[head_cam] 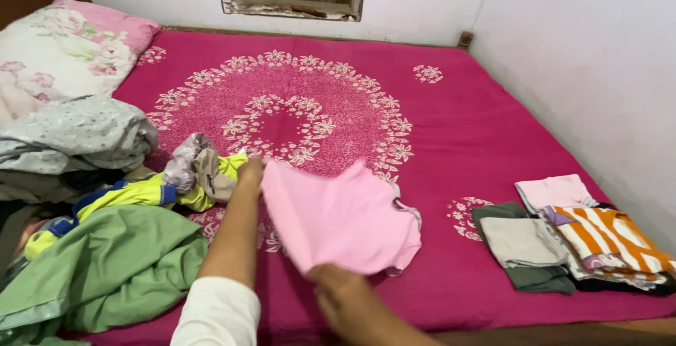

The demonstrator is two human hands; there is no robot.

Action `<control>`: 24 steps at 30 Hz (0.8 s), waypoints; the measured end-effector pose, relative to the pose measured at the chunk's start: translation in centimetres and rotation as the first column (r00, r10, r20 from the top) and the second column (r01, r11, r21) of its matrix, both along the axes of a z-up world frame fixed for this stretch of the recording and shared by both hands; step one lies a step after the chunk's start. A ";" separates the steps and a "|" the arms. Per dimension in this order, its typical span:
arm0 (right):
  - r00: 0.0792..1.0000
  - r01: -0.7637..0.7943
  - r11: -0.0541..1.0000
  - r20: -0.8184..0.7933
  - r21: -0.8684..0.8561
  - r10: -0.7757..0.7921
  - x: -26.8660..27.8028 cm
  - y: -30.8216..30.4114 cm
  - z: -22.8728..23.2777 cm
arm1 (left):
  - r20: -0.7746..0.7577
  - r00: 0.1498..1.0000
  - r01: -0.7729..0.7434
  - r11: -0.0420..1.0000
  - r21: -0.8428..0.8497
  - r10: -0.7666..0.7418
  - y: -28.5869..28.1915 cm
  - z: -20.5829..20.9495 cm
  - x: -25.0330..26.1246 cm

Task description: The person folds several pieces of clothing on a bed, including a dark green short, a white t-shirt, a pink t-shirt, and a patterned purple short. Each item is smoothed, folded into a compact rectangle, and placed in a neat stack on the right side of the bed.

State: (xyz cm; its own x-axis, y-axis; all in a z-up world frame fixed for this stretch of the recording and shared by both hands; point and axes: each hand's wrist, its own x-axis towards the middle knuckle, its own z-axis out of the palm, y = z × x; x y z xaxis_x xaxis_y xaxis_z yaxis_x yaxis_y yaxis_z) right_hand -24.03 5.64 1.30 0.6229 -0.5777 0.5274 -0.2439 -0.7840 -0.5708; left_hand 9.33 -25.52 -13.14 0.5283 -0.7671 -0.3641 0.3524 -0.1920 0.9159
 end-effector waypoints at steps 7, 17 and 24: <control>0.932 0.176 0.984 -0.320 -0.005 -0.168 2.4 -4.2 -4.7 | 0.168 0.986 0.039 0.996 -0.077 -0.025 5.0 -3.0 5.4; 0.929 0.324 0.946 0.192 -0.002 -0.318 -0.5 -24.6 6.3 | 0.656 0.456 0.028 0.727 -0.686 0.601 24.1 22.2 4.9; 0.862 0.493 0.849 0.023 0.190 -0.506 -7.4 -36.0 1.7 | 0.946 0.284 0.834 0.528 -0.162 -0.159 36.7 17.6 -20.5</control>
State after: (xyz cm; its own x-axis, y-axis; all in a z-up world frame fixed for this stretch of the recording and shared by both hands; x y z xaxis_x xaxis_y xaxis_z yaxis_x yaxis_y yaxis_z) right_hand -31.41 -30.32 3.02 0.1916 -0.8860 0.4222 -0.5306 -0.4554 -0.7149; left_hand -11.17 11.15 4.51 -0.3170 -0.7925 0.5210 -0.4937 0.6070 0.6228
